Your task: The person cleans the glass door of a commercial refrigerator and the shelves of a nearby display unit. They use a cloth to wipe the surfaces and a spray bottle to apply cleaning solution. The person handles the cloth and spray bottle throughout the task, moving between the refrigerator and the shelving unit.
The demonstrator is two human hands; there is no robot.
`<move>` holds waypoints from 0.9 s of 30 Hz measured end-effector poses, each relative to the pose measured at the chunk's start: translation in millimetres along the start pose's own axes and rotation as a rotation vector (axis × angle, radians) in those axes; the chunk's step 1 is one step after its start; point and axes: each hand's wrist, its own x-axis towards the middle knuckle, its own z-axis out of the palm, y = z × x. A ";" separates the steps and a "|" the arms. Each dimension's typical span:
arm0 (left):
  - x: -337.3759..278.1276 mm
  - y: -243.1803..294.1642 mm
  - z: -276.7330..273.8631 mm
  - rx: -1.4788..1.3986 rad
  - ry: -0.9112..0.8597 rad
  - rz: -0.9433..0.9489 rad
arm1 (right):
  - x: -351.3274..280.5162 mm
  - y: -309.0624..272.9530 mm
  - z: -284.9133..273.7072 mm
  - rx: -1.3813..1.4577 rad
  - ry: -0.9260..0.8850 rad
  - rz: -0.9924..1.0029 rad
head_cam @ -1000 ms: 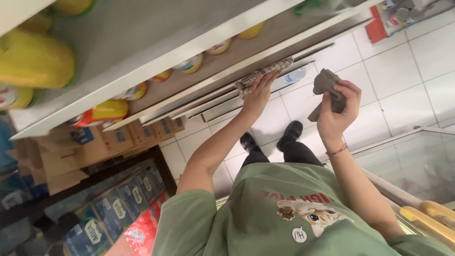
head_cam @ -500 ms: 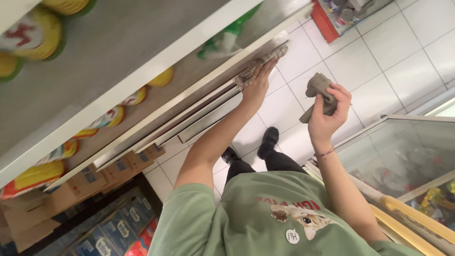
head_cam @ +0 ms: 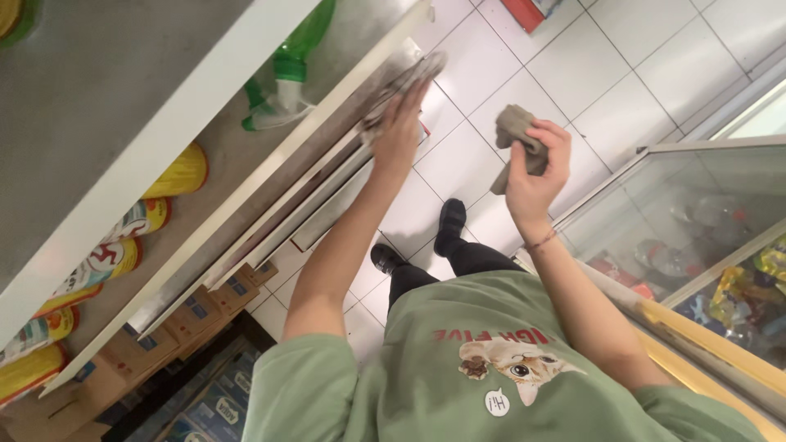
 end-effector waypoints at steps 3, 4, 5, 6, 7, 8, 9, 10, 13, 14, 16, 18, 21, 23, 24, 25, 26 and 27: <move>-48.2 -20.5 -8.1 -0.048 -0.258 0.005 | -0.6 -4.0 6.8 0.047 -0.041 0.008; -64.9 -27.0 -10.4 -0.126 -0.341 -0.029 | 0.4 -5.3 9.7 0.056 -0.060 0.010; -82.0 -33.6 -12.5 -0.270 -0.329 -0.119 | 1.2 -6.9 12.2 0.065 -0.079 0.012; -100.4 -41.2 -14.6 -0.410 -0.317 -0.214 | 2.1 -8.3 15.5 0.072 -0.095 0.009; -119.1 -50.5 -16.8 -0.438 -0.366 -0.249 | 2.7 -9.5 18.7 0.079 -0.111 0.007; -138.1 -60.1 -19.6 -0.463 -0.415 -0.289 | 3.3 -10.4 22.5 0.089 -0.131 0.003; -154.2 -67.5 -22.3 -0.490 -0.463 -0.330 | 3.4 -11.3 26.2 0.102 -0.152 0.006; -167.8 -72.1 -25.7 -0.480 -0.453 -0.363 | 4.0 -12.0 29.6 0.116 -0.178 0.008; -187.2 -77.2 -39.7 -0.344 -0.355 -0.398 | 2.8 -12.7 40.3 0.160 -0.257 -0.014; -184.0 -74.1 -47.0 -0.224 -0.282 -0.366 | 2.7 -12.4 44.5 0.179 -0.286 -0.027; -167.3 -61.7 -72.2 -0.198 -0.029 -0.424 | 2.4 -11.7 52.4 0.213 -0.360 -0.002; -145.1 -47.3 -110.1 -0.626 0.157 -0.604 | 0.8 -11.7 60.5 0.294 -0.428 0.108; -114.2 -24.9 -167.2 -1.371 0.354 -0.794 | -1.5 -12.6 70.9 0.536 -0.539 0.397; -88.4 -7.1 -191.3 -1.625 0.517 -0.836 | -0.4 -13.8 77.3 0.775 -0.630 0.576; -74.9 0.8 -201.5 -1.655 0.533 -0.829 | 2.4 -13.3 73.4 0.985 -0.762 0.708; -61.2 6.4 -211.9 -1.684 0.549 -0.821 | 6.1 -11.8 64.5 1.192 -0.894 0.846; -51.5 4.1 -222.3 -1.716 0.564 -0.809 | 11.2 -9.0 59.3 1.395 -1.021 0.989; -45.1 -3.3 -233.5 -1.603 0.509 -0.706 | 17.3 -4.5 59.8 1.302 -0.996 1.003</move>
